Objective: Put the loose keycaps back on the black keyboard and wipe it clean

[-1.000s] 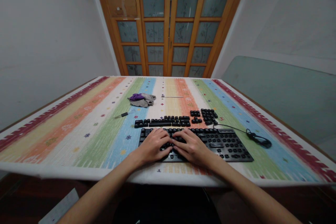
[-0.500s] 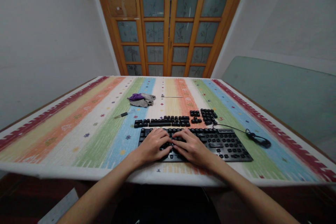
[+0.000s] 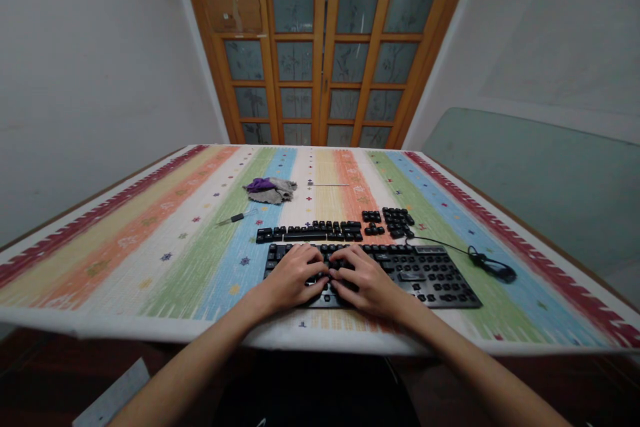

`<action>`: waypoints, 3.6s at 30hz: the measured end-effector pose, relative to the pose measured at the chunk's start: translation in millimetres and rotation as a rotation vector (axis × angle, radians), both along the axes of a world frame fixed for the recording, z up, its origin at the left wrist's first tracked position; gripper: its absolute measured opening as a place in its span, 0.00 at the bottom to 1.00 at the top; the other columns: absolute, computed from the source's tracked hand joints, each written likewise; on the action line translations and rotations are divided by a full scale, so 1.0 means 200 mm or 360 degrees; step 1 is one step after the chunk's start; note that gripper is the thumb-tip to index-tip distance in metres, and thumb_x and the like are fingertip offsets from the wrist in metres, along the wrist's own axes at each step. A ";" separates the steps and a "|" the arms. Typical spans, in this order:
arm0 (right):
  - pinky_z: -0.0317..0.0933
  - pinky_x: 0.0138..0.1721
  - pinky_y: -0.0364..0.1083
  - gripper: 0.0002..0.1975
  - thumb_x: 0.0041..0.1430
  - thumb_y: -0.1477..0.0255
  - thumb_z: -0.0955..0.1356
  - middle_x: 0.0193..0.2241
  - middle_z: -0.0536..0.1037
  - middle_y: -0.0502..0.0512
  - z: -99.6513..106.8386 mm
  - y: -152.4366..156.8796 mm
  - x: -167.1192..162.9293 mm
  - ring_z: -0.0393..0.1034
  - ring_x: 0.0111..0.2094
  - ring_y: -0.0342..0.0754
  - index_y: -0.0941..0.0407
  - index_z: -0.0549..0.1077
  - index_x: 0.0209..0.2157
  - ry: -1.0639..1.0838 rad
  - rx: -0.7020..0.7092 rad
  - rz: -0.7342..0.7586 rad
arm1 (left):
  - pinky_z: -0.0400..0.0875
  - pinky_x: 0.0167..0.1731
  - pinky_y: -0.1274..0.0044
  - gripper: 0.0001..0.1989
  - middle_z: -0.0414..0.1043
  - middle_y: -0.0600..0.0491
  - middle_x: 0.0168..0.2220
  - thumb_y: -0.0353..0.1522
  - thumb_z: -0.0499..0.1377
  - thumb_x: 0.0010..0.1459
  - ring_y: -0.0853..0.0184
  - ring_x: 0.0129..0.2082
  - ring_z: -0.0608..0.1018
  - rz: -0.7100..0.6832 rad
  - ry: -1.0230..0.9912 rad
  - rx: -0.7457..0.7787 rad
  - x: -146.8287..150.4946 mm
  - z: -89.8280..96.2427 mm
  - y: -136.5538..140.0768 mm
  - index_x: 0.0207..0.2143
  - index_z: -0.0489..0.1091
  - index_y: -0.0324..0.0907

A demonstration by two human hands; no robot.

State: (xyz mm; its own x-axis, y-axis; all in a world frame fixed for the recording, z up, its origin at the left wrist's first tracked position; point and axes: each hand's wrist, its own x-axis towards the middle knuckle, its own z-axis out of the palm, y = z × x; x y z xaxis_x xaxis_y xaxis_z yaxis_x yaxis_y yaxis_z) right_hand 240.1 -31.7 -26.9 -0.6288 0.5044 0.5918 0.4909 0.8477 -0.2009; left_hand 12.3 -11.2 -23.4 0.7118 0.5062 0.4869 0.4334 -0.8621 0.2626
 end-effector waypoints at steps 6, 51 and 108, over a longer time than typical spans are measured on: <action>0.68 0.49 0.55 0.06 0.64 0.75 0.68 0.46 0.73 0.62 0.02 -0.01 0.01 0.66 0.48 0.54 0.57 0.79 0.38 -0.0024 -0.0083 0.0024 | 0.66 0.43 0.69 0.06 0.71 0.49 0.39 0.32 0.59 0.65 0.63 0.39 0.71 -0.0040 0.0025 0.0014 0.00 0.00 -0.01 0.35 0.75 0.41; 0.62 0.47 0.49 0.04 0.61 0.75 0.70 0.37 0.80 0.59 0.10 0.77 -0.18 0.71 0.44 0.53 0.59 0.79 0.35 -0.0196 -0.0566 -0.0430 | 0.66 0.44 0.68 0.08 0.74 0.48 0.41 0.32 0.58 0.67 0.62 0.42 0.72 -0.0060 -0.0080 0.0118 -0.03 -0.02 -0.02 0.40 0.77 0.41; 0.66 0.42 0.53 0.05 0.63 0.76 0.67 0.38 0.74 0.58 0.02 -0.02 0.05 0.66 0.41 0.52 0.55 0.76 0.35 0.0040 -0.0166 -0.0017 | 0.67 0.46 0.68 0.03 0.73 0.49 0.41 0.31 0.60 0.64 0.61 0.43 0.72 0.0041 -0.0082 0.0000 0.10 -0.02 -0.02 0.39 0.73 0.41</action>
State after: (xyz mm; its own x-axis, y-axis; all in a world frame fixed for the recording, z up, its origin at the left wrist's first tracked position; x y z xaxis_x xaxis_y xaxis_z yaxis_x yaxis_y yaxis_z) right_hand 250.2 -36.6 -22.9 -0.6084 0.5708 0.5515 0.4937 0.8162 -0.3001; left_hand 31.8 -15.2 -27.6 0.6727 0.5239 0.5226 0.4412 -0.8509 0.2851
